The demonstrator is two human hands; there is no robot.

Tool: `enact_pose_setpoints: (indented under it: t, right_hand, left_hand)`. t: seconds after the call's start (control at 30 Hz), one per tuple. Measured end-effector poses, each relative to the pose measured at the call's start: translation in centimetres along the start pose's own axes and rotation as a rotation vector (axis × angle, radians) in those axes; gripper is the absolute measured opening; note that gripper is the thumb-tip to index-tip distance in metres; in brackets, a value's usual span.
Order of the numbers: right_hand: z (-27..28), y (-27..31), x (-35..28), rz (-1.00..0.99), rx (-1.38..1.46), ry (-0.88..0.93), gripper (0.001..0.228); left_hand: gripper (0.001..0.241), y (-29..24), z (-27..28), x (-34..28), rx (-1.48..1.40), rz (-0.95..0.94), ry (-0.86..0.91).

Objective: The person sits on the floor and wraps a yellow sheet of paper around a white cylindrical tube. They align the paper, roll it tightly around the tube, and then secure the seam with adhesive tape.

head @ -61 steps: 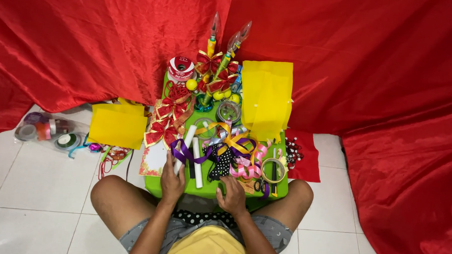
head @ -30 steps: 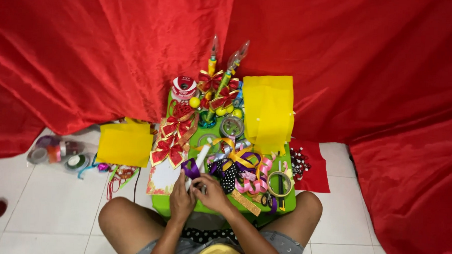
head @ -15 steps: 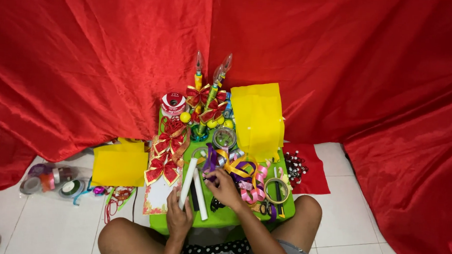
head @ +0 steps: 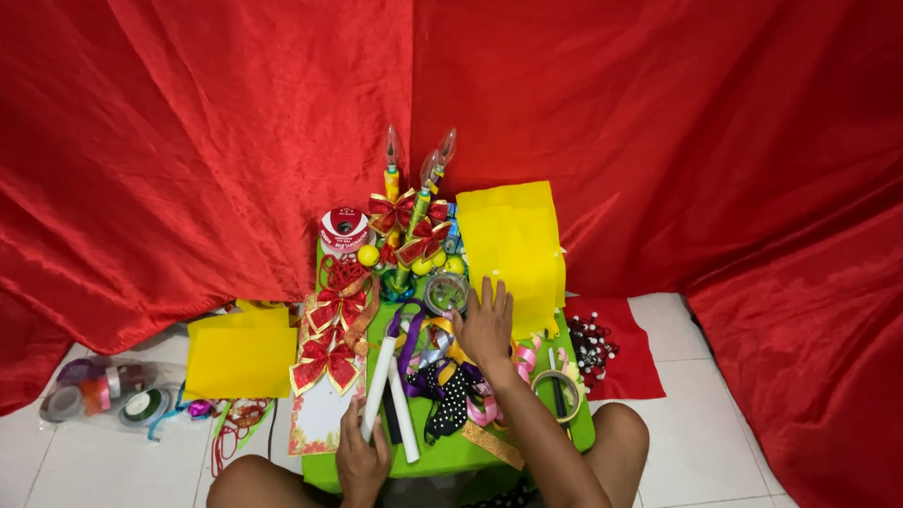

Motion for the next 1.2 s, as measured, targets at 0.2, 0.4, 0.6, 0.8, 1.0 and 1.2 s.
enact_pose_setpoints:
  t: [0.2, 0.4, 0.6, 0.8, 1.0, 1.2]
  right_hand:
    - [0.5, -0.9, 2.1, -0.025, 0.215, 0.141, 0.072]
    - [4.2, -2.6, 4.7, -0.075, 0.864, 0.005, 0.063]
    - [12.8, -3.2, 5.0, -0.259, 1.464, 0.047, 0.057]
    - [7.3, -7.0, 0.8, -0.037, 2.444, 0.154, 0.030]
    - [-3.4, -7.6, -9.3, -0.303, 2.207, 0.211, 0.026]
    - [3.7, -2.1, -17.3, -0.554, 1.507, 0.383, 0.040]
  left_hand:
    - [0.055, 0.8, -0.7, -0.3, -0.009, 0.028, 0.011]
    - [0.055, 0.7, -0.6, -0.3, -0.015, 0.019, 0.002]
    - [0.057, 1.3, -1.0, -0.5, -0.003, 0.035, 0.019]
    - [0.057, 1.6, -0.9, -0.5, -0.068, 0.044, -0.016]
    - [0.056, 3.4, -0.8, -0.8, -0.248, 0.218, -0.124]
    - [0.062, 0.1, 3.2, -0.6, -0.334, 0.274, -0.170]
Point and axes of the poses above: each hand's wrist, its own x-axis towards the middle knuckle, its own z-axis out of the back of the hand, y = z × x, the point moved 6 cm from there along x, towards the middle knuckle, and after that the axes turned 5 degrees about x, right-handed, at the moved point
